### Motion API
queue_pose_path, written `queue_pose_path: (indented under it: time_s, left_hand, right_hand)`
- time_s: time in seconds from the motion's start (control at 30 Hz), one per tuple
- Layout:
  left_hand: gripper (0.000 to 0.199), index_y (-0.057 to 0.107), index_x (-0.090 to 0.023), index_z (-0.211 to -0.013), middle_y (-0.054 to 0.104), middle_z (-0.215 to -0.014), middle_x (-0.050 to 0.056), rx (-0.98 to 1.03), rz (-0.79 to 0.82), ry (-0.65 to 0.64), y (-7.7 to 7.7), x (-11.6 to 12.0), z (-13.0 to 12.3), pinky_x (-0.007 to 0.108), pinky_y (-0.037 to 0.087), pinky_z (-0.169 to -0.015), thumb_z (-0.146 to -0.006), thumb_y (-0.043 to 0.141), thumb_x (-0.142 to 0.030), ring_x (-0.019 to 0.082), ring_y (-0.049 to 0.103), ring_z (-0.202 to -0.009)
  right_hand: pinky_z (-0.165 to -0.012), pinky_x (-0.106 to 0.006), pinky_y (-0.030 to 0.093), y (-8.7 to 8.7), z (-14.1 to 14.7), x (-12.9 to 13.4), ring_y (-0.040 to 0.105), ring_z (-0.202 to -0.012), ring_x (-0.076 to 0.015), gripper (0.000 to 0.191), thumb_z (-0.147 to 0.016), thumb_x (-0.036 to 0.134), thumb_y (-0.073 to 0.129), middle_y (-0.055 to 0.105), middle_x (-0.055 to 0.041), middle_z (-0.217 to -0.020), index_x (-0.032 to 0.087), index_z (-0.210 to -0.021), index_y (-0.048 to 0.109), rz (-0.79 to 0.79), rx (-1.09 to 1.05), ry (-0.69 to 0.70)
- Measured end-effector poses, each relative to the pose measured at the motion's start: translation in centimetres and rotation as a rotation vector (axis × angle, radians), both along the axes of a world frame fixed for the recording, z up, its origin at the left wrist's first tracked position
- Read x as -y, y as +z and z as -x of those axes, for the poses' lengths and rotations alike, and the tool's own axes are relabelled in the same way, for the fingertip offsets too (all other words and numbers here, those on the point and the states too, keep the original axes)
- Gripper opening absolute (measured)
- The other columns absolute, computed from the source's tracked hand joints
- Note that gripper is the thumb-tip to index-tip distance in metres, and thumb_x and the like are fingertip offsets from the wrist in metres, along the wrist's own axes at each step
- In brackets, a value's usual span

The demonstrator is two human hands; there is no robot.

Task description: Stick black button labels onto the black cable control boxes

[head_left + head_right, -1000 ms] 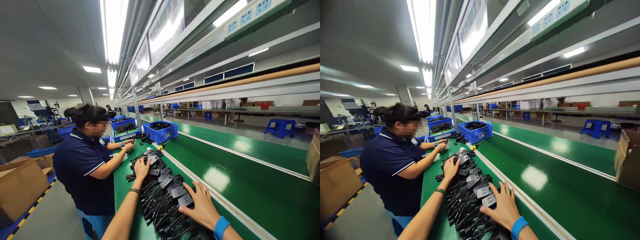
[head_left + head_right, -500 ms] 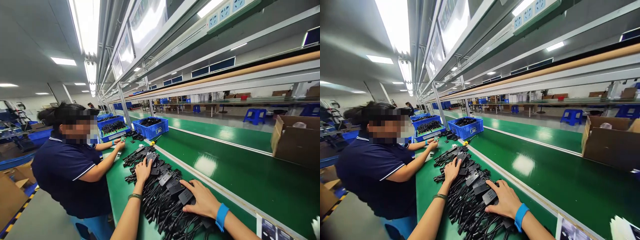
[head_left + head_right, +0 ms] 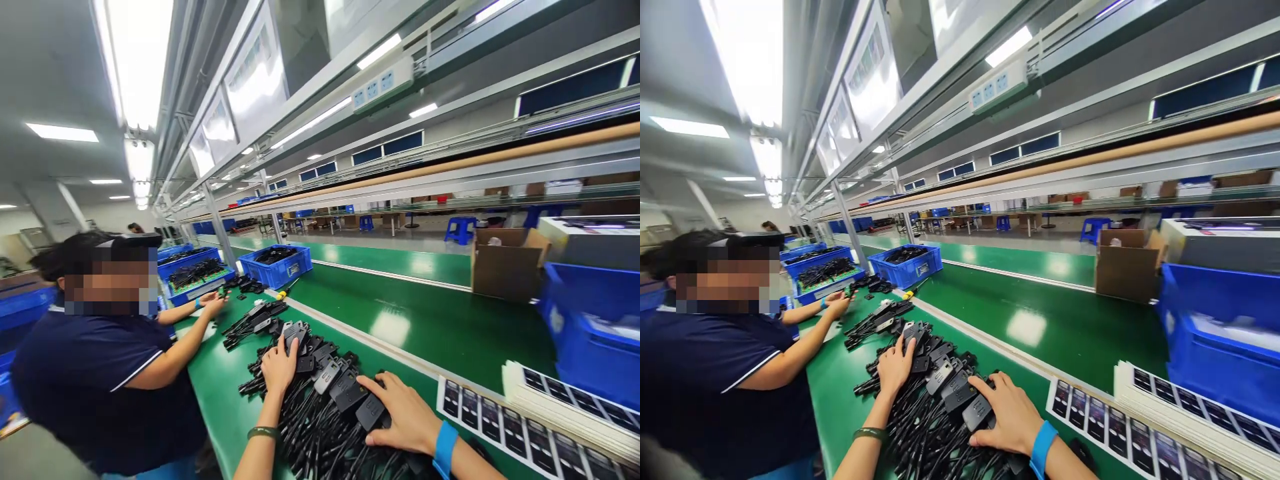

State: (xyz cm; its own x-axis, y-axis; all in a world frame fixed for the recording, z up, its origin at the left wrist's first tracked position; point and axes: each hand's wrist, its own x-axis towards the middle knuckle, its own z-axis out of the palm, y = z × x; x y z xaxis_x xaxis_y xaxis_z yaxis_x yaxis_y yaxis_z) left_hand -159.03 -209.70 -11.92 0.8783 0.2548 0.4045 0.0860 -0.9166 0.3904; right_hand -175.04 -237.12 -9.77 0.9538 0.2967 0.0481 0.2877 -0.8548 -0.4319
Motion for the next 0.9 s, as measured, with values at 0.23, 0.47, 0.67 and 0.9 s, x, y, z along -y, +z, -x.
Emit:
queue_pose_path:
  time_s: [0.23,0.47,0.67,0.9]
  left_hand:
    - [0.06,0.053,-0.001,-0.127,0.053,-0.123,0.028,0.175,0.121,-0.068,2.3,-0.4,1.2,0.055,0.043,-0.093,-0.093,0.022,-0.039,0.04,0.05,-0.118]
    - [0.035,0.056,-0.024,-0.122,0.064,-0.121,0.008,0.563,-0.152,-0.934,0.9,7.2,12.8,0.04,0.048,-0.097,-0.091,0.049,-0.038,0.025,0.059,-0.113]
    - [0.032,0.054,-0.034,-0.128,0.07,-0.115,-0.003,1.0,-0.466,-1.502,-5.0,18.4,23.4,0.037,0.03,-0.113,-0.096,0.048,-0.031,0.016,0.064,-0.107]
    - [0.05,0.051,-0.029,-0.133,0.065,-0.122,0.016,0.855,-0.734,-1.449,-4.4,19.3,23.3,0.059,0.021,-0.11,-0.09,0.053,-0.053,0.034,0.061,-0.111]
  right_hand:
    - [-0.108,-0.031,0.034,2.2,2.6,6.9,0.043,-0.13,-0.0212,0.064,-0.086,0.043,0.061,0.047,-0.0123,-0.14,0.017,-0.141,0.041,-0.133,0.141,-0.179]
    - [-0.088,-0.042,0.044,0.3,12.4,19.3,0.057,-0.103,-0.0336,0.033,-0.067,0.016,0.07,0.06,-0.0151,-0.105,0.015,-0.099,0.062,0.03,0.105,-0.675]
    - [-0.09,-0.04,0.044,-2.0,18.5,23.6,0.057,-0.107,-0.0319,0.042,-0.075,0.027,0.067,0.056,-0.0179,-0.111,0.01,-0.111,0.054,0.071,0.11,-0.911]
    - [-0.085,-0.032,0.047,-4.7,18.2,24.3,0.06,-0.099,-0.0204,0.022,-0.089,0.019,0.051,0.059,-0.011,-0.108,0.013,-0.109,0.056,0.031,0.175,-0.918]
